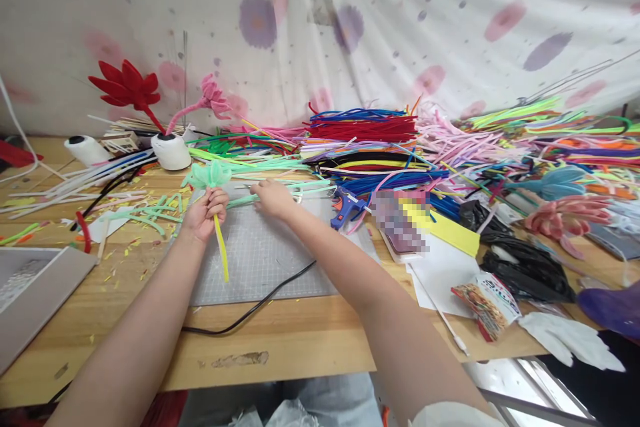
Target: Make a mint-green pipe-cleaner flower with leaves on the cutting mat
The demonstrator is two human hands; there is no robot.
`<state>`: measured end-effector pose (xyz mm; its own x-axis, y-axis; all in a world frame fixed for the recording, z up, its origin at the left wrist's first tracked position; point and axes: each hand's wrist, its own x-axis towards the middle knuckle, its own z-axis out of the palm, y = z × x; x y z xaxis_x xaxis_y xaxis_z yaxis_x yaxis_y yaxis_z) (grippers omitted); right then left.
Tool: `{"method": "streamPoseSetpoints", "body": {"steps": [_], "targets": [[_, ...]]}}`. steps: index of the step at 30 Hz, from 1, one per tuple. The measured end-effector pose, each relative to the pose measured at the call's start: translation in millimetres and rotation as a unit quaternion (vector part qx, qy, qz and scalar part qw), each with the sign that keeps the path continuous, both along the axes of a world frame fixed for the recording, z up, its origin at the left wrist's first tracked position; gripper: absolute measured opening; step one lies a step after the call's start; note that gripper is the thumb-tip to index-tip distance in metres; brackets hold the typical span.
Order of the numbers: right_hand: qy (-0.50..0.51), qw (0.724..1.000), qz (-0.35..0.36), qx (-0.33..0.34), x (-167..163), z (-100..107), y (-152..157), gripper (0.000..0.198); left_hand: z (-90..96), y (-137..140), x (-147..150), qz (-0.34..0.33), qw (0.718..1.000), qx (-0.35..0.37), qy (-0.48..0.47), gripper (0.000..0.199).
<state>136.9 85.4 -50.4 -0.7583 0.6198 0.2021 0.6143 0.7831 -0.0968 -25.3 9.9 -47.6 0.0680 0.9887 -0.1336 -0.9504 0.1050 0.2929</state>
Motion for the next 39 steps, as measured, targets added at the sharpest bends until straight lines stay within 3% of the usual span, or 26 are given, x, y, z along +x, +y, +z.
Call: {"method": "streamPoseSetpoints", "body": {"steps": [4,10,13,16,20,23,26,31,39], "targets": [[0.002,0.999,-0.020,-0.026,-20.2,-9.3,4.6,0.030,-1.4,2.6,2.0,0.024,0.997,-0.015,0.074,0.025],[0.148,0.986,-0.077,0.028,17.8,33.2,13.0,0.027,0.3,2.1,8.4,0.053,0.981,-0.021,0.183,0.015],[0.171,0.985,-0.031,0.014,45.5,48.8,1.4,0.027,2.9,0.1,11.7,0.036,0.977,-0.014,0.210,0.014],[0.174,0.984,0.028,0.001,59.4,48.5,-13.6,0.026,8.2,-2.6,17.8,0.055,0.964,-0.008,0.259,0.014],[0.164,0.984,0.059,0.031,55.6,47.7,-23.1,0.025,24.9,-5.6,29.0,0.077,0.942,-0.032,0.324,0.015],[0.142,0.984,0.077,0.076,50.7,62.8,-21.7,0.027,44.1,-6.3,34.3,0.069,0.923,-0.046,0.376,0.017],[0.128,0.980,0.081,0.130,52.0,84.8,-18.4,0.030,63.0,-6.1,36.7,0.047,0.888,-0.017,0.458,0.022],[0.115,0.972,0.091,0.181,55.2,104.4,-16.6,0.031,81.3,-4.9,46.3,0.046,0.793,0.045,0.606,0.027],[0.141,0.966,0.033,0.212,43.0,102.7,-25.5,0.031,68.4,0.5,65.8,0.151,0.660,0.064,0.733,0.026]]}}
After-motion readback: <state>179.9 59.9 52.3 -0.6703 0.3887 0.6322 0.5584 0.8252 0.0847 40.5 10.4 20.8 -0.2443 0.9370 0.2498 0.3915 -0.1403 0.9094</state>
